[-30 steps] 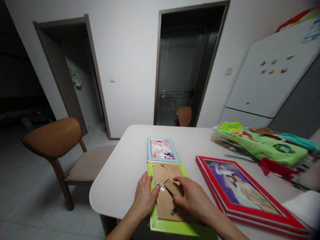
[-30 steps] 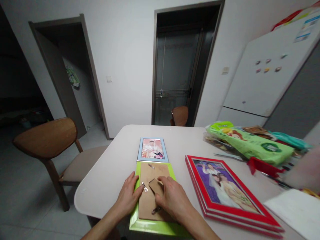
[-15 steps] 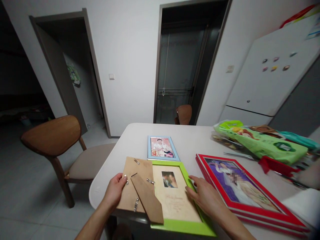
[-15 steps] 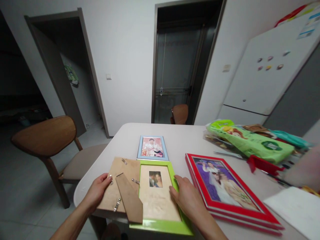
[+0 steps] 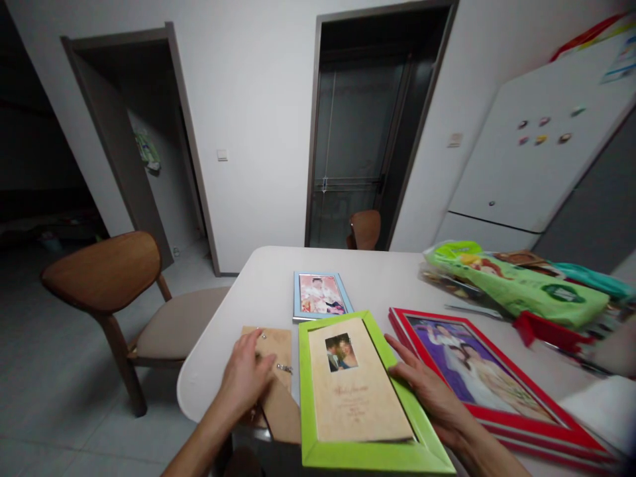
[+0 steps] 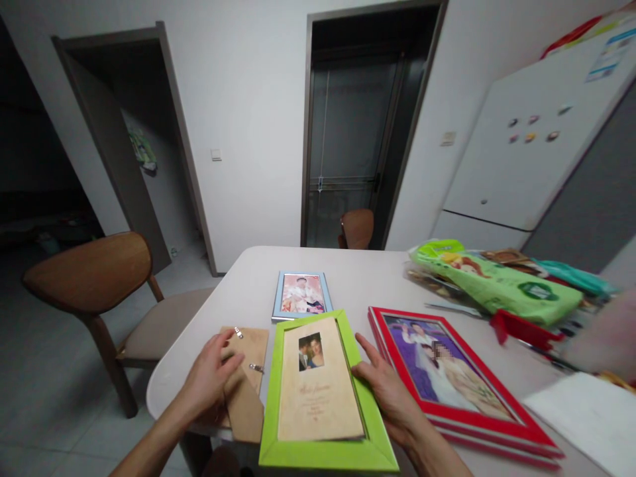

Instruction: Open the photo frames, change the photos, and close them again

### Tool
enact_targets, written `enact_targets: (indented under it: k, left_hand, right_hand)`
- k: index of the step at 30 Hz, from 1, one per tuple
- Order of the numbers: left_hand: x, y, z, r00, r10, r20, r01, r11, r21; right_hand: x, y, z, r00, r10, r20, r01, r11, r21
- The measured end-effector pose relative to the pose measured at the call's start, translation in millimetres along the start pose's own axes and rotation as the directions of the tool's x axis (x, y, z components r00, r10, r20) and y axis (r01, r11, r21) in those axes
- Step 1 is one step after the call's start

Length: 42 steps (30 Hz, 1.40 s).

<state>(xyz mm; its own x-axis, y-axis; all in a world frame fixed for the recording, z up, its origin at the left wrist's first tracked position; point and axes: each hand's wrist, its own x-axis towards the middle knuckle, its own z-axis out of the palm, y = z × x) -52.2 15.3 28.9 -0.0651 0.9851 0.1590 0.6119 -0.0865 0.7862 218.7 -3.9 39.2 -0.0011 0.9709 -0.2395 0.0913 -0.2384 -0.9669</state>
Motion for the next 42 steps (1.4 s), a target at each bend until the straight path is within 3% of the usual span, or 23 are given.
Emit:
enact_targets:
  k: [2, 6, 8, 10, 14, 16, 18, 21, 24, 28, 31, 34, 36, 39, 42]
  left_hand:
    - [-15, 35, 27.7, 0.986, 0.125, 0.112, -0.118, 0.991, -0.063]
    - [-42, 94, 74.0, 0.913, 0.288, 0.29, -0.248, 0.954, -0.167]
    - [-45, 108, 79.9, 0.902, 0.299, 0.312, -0.263, 0.953, -0.154]
    - [-41, 112, 72.0, 0.917, 0.29, 0.275, -0.249, 0.953, -0.174]
    - [-23, 88, 32.7, 0.977, 0.192, 0.089, -0.157, 0.94, -0.303]
    - [-15, 65, 14.8, 0.995, 0.1, 0.008, -0.09, 0.923, -0.375]
    - [-10, 38, 4.8, 1.0, 0.006, 0.016, 0.002, 0.895, -0.446]
    - [-9, 3, 5.3, 0.991, -0.111, 0.078, 0.134, 0.903, -0.409]
    - [-12, -16, 14.1, 0.985, -0.154, 0.08, 0.172, 0.928, -0.33]
    - [-15, -20, 18.7, 0.99, -0.123, 0.069, 0.137, 0.957, -0.257]
    - [-17, -18, 15.8, 0.996, -0.037, 0.077, 0.044, 0.994, -0.095]
    - [-20, -17, 13.0, 0.996, 0.036, 0.085, -0.039, 0.999, 0.033]
    - [-24, -15, 13.1, 0.994, 0.082, 0.074, -0.087, 0.994, 0.065]
    - [-34, -5, 18.2, 0.979, 0.195, 0.061, -0.201, 0.974, 0.106]
    - [-48, 8, 29.6, 0.928, 0.322, 0.187, -0.346, 0.932, 0.113]
  right_hand:
    - [-5, -6, 5, 0.999, -0.017, -0.035, 0.018, 1.0, 0.024]
    - [-7, -13, 12, 0.996, -0.061, -0.061, 0.066, 0.994, 0.081]
    - [-5, -13, 11, 0.996, -0.063, -0.055, 0.068, 0.993, 0.096]
    - [-1, -10, 8, 0.996, -0.07, -0.062, 0.074, 0.996, 0.056]
    - [8, 3, -2, 0.986, -0.123, -0.109, 0.101, 0.976, -0.192]
    - [14, 12, -7, 0.97, -0.18, -0.162, 0.104, 0.915, -0.391]
    - [19, 21, -12, 0.949, -0.245, -0.198, 0.09, 0.812, -0.577]
    - [26, 32, -16, 0.934, -0.302, -0.189, 0.064, 0.666, -0.743]
    - [30, 40, -17, 0.929, -0.334, -0.162, 0.051, 0.547, -0.836]
    - [32, 46, -18, 0.917, -0.377, -0.131, 0.048, 0.43, -0.901]
    - [30, 44, -17, 0.896, -0.431, -0.105, 0.08, 0.389, -0.918]
    - [27, 37, -9, 0.853, -0.513, -0.097, 0.151, 0.42, -0.895]
    - [25, 32, 2, 0.851, -0.513, -0.108, 0.21, 0.521, -0.827]
    - [24, 30, 28, 0.927, -0.358, -0.11, 0.236, 0.787, -0.57]
    - [25, 27, 58, 0.995, -0.1, 0.021, 0.103, 0.977, -0.188]
